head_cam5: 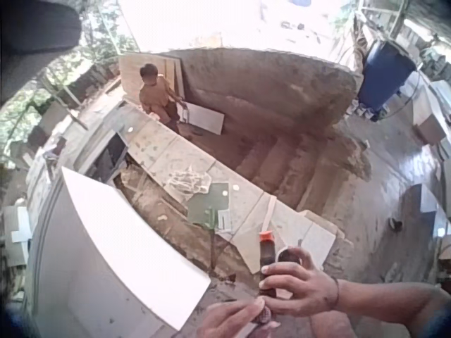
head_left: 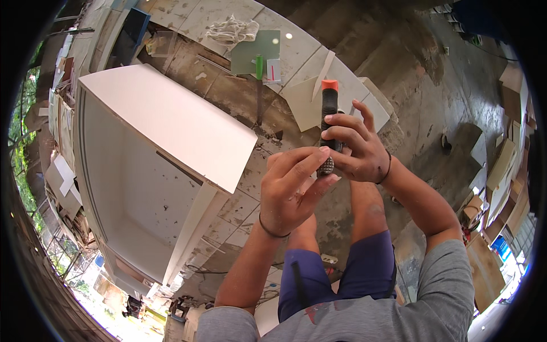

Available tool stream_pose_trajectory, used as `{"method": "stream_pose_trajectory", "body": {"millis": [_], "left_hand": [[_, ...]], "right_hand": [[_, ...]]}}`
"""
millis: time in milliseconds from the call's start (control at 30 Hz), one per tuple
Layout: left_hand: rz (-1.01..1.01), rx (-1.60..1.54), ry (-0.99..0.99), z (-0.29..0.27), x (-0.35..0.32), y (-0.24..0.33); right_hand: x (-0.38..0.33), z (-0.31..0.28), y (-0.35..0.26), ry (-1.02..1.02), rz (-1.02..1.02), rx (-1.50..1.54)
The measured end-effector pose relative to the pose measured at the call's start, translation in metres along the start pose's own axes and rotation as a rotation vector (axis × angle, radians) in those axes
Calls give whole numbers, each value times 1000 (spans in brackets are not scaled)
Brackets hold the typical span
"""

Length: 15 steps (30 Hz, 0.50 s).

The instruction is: The person builds wooden furniture by hammering a narrow wooden strip onto the edge of a large white cabinet frame, using a hammer and a small metal scraper.

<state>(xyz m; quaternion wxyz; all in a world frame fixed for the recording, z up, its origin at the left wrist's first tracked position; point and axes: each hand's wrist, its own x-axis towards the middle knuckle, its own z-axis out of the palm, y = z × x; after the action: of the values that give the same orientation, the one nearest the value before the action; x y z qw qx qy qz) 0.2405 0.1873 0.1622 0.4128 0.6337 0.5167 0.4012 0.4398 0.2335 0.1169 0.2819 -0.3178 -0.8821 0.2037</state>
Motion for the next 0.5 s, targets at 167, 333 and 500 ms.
{"method": "stream_pose_trajectory", "body": {"millis": [167,333,500], "left_hand": [[28,-71,110,-8,-11,-2],[2,-132,115,-10,-17,2],[-242,-176,35,-20,-30,-4]], "right_hand": [[11,4,-9,8,-36,6],[5,8,-20,27,-8,-18],[1,17,-29,-99,-10,162]]}}
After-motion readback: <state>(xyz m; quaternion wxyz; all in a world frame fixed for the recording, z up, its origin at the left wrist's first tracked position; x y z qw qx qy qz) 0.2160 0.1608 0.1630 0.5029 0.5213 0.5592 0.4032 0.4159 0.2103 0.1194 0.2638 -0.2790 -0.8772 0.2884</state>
